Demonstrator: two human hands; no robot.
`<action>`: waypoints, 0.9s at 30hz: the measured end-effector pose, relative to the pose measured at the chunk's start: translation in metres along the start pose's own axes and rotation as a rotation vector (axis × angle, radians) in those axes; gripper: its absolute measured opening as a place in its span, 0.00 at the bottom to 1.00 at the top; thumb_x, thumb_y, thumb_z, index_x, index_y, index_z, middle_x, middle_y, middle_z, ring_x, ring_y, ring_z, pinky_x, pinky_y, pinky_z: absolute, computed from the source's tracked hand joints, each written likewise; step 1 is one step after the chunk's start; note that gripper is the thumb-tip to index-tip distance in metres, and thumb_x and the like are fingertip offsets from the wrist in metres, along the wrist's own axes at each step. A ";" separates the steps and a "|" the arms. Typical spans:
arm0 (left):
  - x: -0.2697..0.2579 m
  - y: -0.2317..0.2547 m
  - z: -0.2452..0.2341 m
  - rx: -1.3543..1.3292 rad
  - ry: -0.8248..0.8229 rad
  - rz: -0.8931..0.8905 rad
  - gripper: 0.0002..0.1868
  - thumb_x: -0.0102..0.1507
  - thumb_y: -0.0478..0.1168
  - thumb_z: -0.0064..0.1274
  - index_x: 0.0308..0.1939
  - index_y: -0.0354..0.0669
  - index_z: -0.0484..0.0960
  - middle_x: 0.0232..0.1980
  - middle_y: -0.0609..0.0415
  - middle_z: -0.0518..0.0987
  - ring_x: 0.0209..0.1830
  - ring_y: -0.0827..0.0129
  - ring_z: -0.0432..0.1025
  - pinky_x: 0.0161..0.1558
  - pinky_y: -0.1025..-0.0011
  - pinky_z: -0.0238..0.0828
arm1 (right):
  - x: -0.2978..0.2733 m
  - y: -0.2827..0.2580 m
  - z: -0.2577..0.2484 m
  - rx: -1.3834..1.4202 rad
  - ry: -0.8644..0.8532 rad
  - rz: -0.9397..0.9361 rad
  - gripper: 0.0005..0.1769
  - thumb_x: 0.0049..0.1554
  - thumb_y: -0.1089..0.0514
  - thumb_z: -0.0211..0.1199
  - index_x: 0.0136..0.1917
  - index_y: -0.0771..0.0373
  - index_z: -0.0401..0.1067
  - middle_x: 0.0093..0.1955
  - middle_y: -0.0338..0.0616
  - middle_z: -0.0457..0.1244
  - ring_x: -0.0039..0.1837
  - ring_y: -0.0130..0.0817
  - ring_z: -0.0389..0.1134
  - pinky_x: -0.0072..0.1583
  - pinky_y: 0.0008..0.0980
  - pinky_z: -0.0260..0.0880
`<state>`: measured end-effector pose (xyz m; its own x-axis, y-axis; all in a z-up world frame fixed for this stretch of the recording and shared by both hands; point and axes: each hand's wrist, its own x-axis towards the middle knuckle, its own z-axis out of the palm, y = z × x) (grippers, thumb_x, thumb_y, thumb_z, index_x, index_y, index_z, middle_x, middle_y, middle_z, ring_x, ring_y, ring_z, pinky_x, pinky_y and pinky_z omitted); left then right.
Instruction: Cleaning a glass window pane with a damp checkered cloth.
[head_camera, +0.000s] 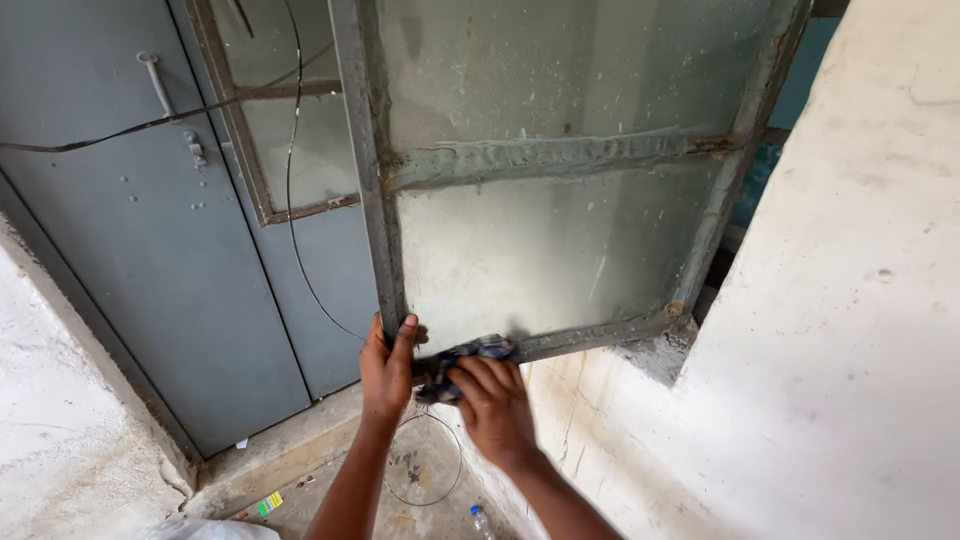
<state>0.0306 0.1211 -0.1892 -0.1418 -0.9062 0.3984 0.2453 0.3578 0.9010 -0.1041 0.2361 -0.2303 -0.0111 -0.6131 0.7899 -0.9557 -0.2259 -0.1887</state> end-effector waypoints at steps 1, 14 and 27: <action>-0.003 0.002 0.000 0.001 -0.004 -0.003 0.14 0.69 0.48 0.52 0.45 0.39 0.76 0.36 0.54 0.83 0.39 0.73 0.76 0.45 0.70 0.72 | -0.006 0.016 -0.003 -0.001 0.000 0.005 0.21 0.51 0.63 0.67 0.59 0.61 0.75 0.65 0.44 0.64 0.70 0.44 0.61 0.70 0.50 0.57; -0.010 0.004 0.004 0.069 0.057 0.012 0.17 0.70 0.51 0.51 0.45 0.40 0.75 0.34 0.55 0.82 0.36 0.75 0.74 0.44 0.71 0.72 | 0.007 -0.031 0.008 0.002 0.121 0.203 0.17 0.47 0.63 0.70 0.52 0.62 0.78 0.56 0.41 0.67 0.64 0.43 0.63 0.66 0.46 0.60; -0.007 0.000 0.006 -0.005 0.016 -0.012 0.18 0.70 0.53 0.49 0.48 0.40 0.74 0.36 0.55 0.82 0.39 0.74 0.74 0.47 0.70 0.71 | 0.003 0.018 0.007 -0.149 0.294 0.420 0.13 0.46 0.66 0.67 0.47 0.62 0.79 0.54 0.43 0.69 0.62 0.48 0.64 0.66 0.49 0.60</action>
<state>0.0259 0.1291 -0.1914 -0.1291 -0.9140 0.3847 0.2484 0.3458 0.9048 -0.1191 0.2250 -0.2349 -0.4633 -0.3848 0.7983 -0.8823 0.1166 -0.4559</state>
